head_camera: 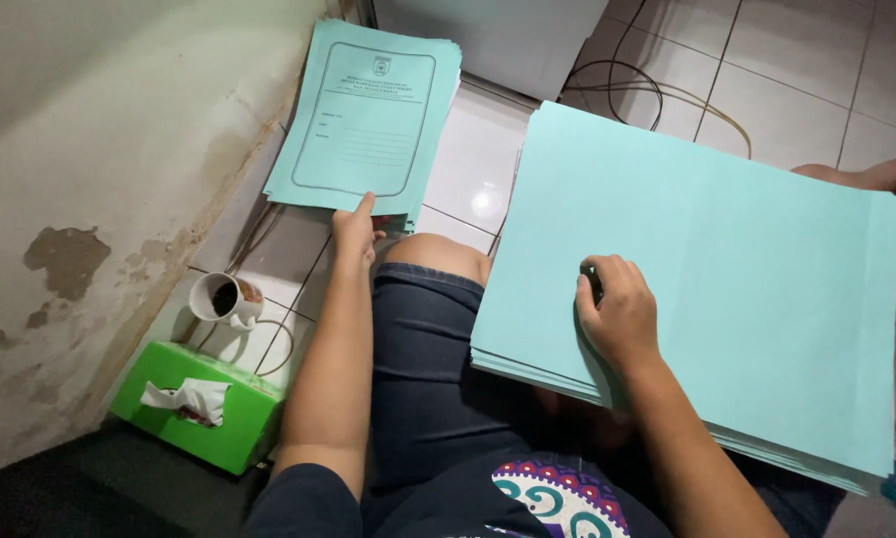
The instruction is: A person sits on the floor and organizes a large stack of light blue paper folders by smoothing them out and flipping through them one by one.
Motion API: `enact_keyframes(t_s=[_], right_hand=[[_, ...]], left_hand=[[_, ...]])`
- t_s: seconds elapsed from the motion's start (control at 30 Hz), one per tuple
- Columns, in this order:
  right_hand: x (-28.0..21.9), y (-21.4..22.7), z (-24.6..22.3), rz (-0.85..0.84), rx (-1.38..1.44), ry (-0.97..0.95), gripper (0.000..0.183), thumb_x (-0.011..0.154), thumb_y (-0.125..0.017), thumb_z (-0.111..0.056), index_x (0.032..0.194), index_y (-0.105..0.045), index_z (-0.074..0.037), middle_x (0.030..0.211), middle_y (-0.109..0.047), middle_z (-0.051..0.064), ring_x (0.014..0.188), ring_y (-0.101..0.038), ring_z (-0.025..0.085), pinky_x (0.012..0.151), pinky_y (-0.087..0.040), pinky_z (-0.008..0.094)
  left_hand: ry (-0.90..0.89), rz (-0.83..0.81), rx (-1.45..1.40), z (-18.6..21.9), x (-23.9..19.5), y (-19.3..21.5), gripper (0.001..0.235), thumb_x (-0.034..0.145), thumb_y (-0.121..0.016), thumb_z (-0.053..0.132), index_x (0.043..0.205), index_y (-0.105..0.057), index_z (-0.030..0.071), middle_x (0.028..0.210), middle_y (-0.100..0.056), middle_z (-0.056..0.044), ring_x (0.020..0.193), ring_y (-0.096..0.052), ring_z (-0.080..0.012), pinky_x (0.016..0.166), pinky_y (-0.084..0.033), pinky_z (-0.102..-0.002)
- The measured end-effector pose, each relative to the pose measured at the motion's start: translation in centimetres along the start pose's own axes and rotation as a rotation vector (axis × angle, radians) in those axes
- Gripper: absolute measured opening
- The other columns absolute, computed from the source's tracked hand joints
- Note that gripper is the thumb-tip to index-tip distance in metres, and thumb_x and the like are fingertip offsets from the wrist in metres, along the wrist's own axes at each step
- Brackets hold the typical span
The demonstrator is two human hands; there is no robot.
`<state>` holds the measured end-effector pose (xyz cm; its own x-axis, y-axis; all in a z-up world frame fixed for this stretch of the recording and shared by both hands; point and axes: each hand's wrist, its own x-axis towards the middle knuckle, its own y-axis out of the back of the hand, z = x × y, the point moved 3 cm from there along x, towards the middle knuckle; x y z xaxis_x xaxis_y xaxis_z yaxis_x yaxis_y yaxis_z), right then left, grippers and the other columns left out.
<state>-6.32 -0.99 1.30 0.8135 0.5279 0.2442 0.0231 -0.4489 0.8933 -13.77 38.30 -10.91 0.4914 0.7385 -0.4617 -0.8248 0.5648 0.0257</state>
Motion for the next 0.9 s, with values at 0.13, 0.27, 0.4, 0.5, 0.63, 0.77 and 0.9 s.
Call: enact_keyframes(t_s=[0.13,0.27,0.4,0.5,0.63,0.77,0.9], right_hand=[[0.2,-0.1,0.1,-0.015,0.018,-0.009,0.016,0.102,-0.057,-0.023,0.112,-0.063,-0.012,0.085,-0.059,0.005,0.084,-0.062,0.024,0.080,-0.054,0.035],[0.0,0.5,0.5,-0.058,0.154,-0.016,0.020,0.099,-0.061,-0.022,0.116,-0.063,-0.012,0.091,-0.060,0.007,0.090,-0.062,0.027,0.084,-0.054,0.039],[-2.1,4.2,1.7,-0.160,0.573,-0.164,0.023,0.099,-0.062,-0.021,0.119,-0.066,-0.011,0.100,-0.066,0.010,0.097,-0.064,0.028,0.090,-0.057,0.044],[-4.1,9.2,5.5,-0.014,0.489,-0.271,0.026,0.097,-0.064,-0.014,0.122,-0.069,-0.010,0.115,-0.069,0.014,0.113,-0.066,0.034,0.098,-0.055,0.046],[-9.2,14.4,17.5,0.347,0.170,-0.287,0.019,0.101,-0.064,-0.009,0.120,-0.067,-0.006,0.114,-0.064,0.014,0.113,-0.062,0.035,0.100,-0.049,0.046],[-14.5,14.5,25.5,0.210,-0.032,-0.760,0.056,0.105,-0.058,-0.041,0.137,-0.054,0.004,0.130,-0.056,0.030,0.125,-0.053,0.048,0.103,-0.042,0.062],[-15.8,13.3,26.1,-0.023,0.238,-1.015,0.091,0.101,-0.048,-0.069,0.153,-0.037,0.005,0.150,-0.046,0.035,0.139,-0.046,0.048,0.112,-0.038,0.062]], left_hand=[[0.017,-0.027,-0.090,0.1,0.2,0.2,0.083,0.102,-0.066,0.031,0.150,-0.022,-0.021,0.137,-0.042,-0.036,0.079,-0.077,-0.0278,0.054,-0.060,-0.029],[-0.030,-0.110,0.426,0.1,-1.9,-0.4,0.083,0.101,-0.040,0.073,0.120,-0.058,-0.007,0.076,-0.072,-0.014,0.053,-0.065,-0.0200,0.046,-0.041,-0.034],[-0.292,-0.144,0.733,2.3,-9.9,-3.5,0.057,0.111,-0.044,0.056,0.088,-0.073,0.011,0.062,-0.066,-0.002,0.063,-0.066,-0.0232,0.064,-0.052,-0.035],[-0.372,-0.403,0.692,3.4,-16.7,-7.6,0.049,0.110,-0.049,0.050,0.118,-0.068,0.006,0.092,-0.075,-0.014,0.087,-0.074,-0.0285,0.075,-0.056,-0.042],[-0.284,-0.546,0.842,4.6,-21.0,-10.4,0.075,0.105,-0.045,0.060,0.149,-0.045,-0.001,0.133,-0.061,-0.031,0.125,-0.060,-0.0436,0.095,-0.053,-0.060],[-0.298,-0.626,0.733,4.4,-22.9,-11.4,0.073,0.101,-0.060,0.049,0.146,-0.044,-0.006,0.139,-0.053,-0.038,0.133,-0.048,-0.0538,0.103,-0.043,-0.068],[-0.232,-0.600,0.711,5.0,-23.9,-11.4,0.080,0.098,-0.064,0.047,0.156,-0.037,0.000,0.149,-0.048,-0.033,0.140,-0.043,-0.0513,0.110,-0.036,-0.067]])
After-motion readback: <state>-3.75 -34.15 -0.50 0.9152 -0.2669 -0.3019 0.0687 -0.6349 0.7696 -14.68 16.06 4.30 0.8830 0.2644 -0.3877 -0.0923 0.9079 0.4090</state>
